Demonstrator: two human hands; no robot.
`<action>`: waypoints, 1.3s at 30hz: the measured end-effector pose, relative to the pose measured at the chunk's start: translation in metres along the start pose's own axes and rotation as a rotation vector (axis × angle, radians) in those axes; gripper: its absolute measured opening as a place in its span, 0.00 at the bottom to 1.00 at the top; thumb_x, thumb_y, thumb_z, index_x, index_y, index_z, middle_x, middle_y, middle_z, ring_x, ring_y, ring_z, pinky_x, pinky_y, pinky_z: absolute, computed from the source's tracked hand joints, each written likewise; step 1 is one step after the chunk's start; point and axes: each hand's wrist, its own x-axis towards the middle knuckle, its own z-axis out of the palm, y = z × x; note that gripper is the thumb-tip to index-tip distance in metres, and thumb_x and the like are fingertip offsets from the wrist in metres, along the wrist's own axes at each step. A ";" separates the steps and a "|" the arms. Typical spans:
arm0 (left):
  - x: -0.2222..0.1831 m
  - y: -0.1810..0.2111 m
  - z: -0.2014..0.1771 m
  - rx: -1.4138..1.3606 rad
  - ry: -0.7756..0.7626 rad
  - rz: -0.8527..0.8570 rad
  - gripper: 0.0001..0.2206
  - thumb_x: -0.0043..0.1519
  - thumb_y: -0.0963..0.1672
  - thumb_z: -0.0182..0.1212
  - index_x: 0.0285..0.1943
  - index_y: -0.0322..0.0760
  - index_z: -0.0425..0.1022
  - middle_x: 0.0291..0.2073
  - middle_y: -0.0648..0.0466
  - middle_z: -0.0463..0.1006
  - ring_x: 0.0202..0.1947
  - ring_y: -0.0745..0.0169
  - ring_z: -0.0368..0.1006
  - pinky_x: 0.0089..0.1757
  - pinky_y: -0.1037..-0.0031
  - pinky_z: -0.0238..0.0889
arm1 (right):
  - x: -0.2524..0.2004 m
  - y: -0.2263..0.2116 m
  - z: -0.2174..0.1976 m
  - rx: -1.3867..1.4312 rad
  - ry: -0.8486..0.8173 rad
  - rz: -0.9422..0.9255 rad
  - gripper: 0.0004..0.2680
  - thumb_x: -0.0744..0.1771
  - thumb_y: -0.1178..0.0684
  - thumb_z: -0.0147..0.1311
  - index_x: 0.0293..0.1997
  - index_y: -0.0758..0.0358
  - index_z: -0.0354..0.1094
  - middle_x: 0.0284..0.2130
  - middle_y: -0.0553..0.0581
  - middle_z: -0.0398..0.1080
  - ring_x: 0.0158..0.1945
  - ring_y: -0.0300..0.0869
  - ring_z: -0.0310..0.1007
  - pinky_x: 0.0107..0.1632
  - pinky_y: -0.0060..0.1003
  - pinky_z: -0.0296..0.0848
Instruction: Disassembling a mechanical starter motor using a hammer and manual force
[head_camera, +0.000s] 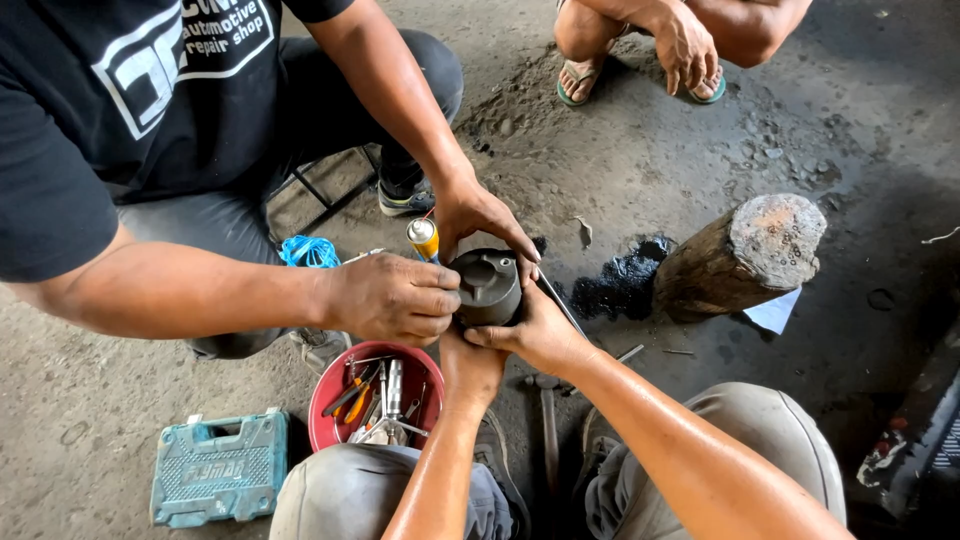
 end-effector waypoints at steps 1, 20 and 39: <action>0.000 0.000 0.000 0.001 -0.001 0.002 0.36 0.43 0.41 0.75 0.63 0.37 0.64 0.54 0.39 0.77 0.60 0.38 0.72 0.59 0.54 0.69 | 0.000 -0.001 0.000 0.001 0.002 0.000 0.29 0.54 0.45 0.77 0.56 0.62 0.68 0.50 0.66 0.75 0.60 0.58 0.72 0.64 0.57 0.68; 0.002 -0.006 0.003 0.018 -0.008 0.014 0.36 0.43 0.41 0.75 0.63 0.39 0.64 0.54 0.40 0.77 0.60 0.38 0.72 0.59 0.54 0.70 | -0.002 -0.019 0.006 -0.107 -0.030 0.165 0.32 0.53 0.38 0.76 0.56 0.62 0.66 0.53 0.68 0.74 0.63 0.60 0.70 0.66 0.56 0.66; 0.006 -0.012 0.009 0.008 0.006 0.030 0.36 0.44 0.41 0.74 0.64 0.40 0.63 0.55 0.41 0.77 0.60 0.39 0.72 0.58 0.54 0.70 | -0.003 -0.029 0.004 -0.118 -0.038 0.143 0.33 0.53 0.38 0.76 0.58 0.63 0.64 0.54 0.70 0.72 0.63 0.62 0.68 0.67 0.58 0.66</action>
